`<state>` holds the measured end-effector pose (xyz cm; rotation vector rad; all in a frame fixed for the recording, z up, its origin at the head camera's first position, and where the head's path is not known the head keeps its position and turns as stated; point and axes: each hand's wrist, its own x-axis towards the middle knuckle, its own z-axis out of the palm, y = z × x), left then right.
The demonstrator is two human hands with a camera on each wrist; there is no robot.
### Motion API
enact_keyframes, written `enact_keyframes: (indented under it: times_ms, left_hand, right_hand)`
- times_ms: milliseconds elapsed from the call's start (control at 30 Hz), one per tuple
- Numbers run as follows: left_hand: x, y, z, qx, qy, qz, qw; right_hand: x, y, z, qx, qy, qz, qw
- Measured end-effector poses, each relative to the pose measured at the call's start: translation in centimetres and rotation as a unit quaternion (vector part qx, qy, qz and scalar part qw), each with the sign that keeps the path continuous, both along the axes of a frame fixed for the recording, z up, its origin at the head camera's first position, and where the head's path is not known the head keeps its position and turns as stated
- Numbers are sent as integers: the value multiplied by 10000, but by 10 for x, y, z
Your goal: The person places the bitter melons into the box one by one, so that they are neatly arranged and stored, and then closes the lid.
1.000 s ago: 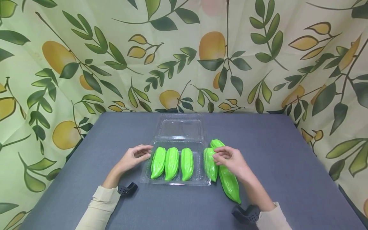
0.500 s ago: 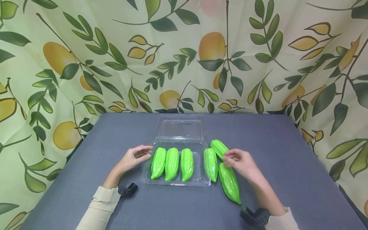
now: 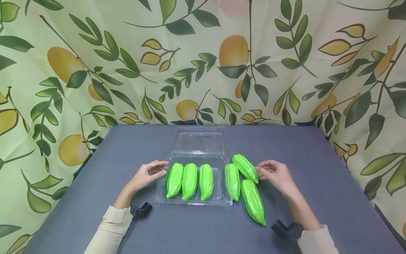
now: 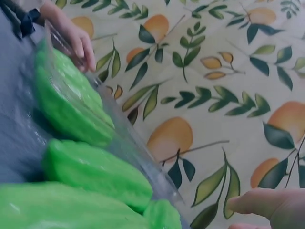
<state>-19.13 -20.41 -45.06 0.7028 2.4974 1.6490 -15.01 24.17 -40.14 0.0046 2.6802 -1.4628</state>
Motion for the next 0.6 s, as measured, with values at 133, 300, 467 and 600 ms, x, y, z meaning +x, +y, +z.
enact_keyframes:
  times_ms: [133, 300, 467, 600]
  left_hand:
    - [0, 0, 0, 0, -23, 15, 10000]
    - [1, 0, 0, 37, -18, 17, 10000]
    - [1, 1, 0, 42, -2, 21, 10000]
    - [1, 1, 0, 31, 16, 7, 10000]
  right_hand:
    - [-14, 7, 1, 75, 85, 18, 9999]
    - [-31, 8, -5, 286, -10, 165, 9995]
    - [-46, 4, -11, 363, -290, 388, 9982]
    - [-54, 2, -15, 311, -574, 574, 9962]
